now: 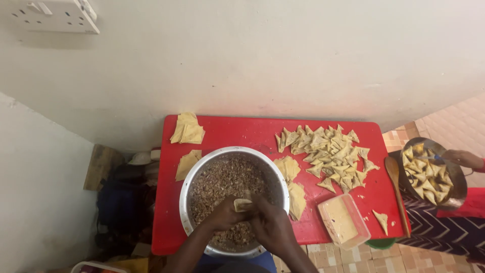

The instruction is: Filling and folding dough wrappers to make samosas

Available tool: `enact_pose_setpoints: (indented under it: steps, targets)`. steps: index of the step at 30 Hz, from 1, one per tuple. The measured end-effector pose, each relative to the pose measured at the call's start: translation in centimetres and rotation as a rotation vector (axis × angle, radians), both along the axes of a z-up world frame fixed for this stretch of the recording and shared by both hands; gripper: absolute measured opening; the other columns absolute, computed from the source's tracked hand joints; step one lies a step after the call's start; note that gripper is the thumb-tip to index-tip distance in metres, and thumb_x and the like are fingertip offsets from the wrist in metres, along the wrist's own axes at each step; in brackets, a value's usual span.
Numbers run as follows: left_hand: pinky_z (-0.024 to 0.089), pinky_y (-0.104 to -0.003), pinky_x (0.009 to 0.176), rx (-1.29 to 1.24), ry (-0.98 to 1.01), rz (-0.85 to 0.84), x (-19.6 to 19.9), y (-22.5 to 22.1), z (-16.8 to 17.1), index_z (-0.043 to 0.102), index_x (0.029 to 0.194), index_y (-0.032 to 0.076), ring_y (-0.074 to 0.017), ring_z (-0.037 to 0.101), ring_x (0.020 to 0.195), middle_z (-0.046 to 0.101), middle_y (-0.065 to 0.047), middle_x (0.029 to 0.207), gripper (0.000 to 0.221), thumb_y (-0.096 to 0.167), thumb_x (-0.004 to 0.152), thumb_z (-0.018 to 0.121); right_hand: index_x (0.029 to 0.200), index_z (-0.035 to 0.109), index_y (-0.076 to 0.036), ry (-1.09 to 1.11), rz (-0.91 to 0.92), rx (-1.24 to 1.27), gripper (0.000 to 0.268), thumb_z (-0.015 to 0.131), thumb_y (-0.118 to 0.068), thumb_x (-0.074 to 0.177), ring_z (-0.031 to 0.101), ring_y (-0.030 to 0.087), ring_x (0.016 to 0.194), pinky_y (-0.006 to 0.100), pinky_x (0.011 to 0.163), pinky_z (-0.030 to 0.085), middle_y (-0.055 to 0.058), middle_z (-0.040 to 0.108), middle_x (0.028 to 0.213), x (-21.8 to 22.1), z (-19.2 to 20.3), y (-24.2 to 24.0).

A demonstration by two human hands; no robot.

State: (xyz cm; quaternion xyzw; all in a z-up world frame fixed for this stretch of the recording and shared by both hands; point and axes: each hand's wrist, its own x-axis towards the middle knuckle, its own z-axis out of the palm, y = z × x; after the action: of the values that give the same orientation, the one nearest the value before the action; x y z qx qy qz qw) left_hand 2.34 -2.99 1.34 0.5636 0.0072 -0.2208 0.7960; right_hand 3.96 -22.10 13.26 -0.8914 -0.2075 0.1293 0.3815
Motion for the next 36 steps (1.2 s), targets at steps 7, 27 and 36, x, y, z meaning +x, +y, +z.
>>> enact_pose_setpoints:
  steps: [7,27,36]
  targets:
    - [0.071,-0.039,0.091,-0.035,0.197,0.065,0.5,-0.6,1.2,0.085,0.126,-0.001,-0.0286,0.086,0.103,0.09,-0.019,0.116,0.035,0.006,0.092,0.088,0.144,0.08,-0.02,0.347,-0.335,0.02,0.074,0.092,-0.054,0.079,0.093,0.016,0.108,0.034,0.085,0.077,0.004,0.093,0.129,1.9,-0.1,-0.6]
    - [0.054,-0.036,0.103,-0.401,0.083,0.091,2.3,-5.2,5.7,0.074,0.14,0.014,-0.016,0.074,0.117,0.082,-0.004,0.126,0.046,0.031,0.1,0.086,0.151,0.071,-0.016,-0.41,0.004,0.269,0.049,0.082,-0.023,0.104,0.055,0.038,0.159,0.054,0.121,0.044,0.01,0.071,0.159,0.7,-0.6,-4.6]
    - [0.059,-0.034,0.084,-0.196,0.308,0.267,4.3,-9.9,1.4,0.085,0.114,0.0,-0.0226,0.078,0.095,0.087,-0.014,0.108,0.027,0.006,0.089,0.092,0.139,0.077,-0.02,-0.47,-0.288,0.309,0.037,0.086,-0.021,0.103,0.077,0.016,0.091,0.038,0.096,0.053,-0.005,0.091,0.113,1.7,-2.5,-11.7]
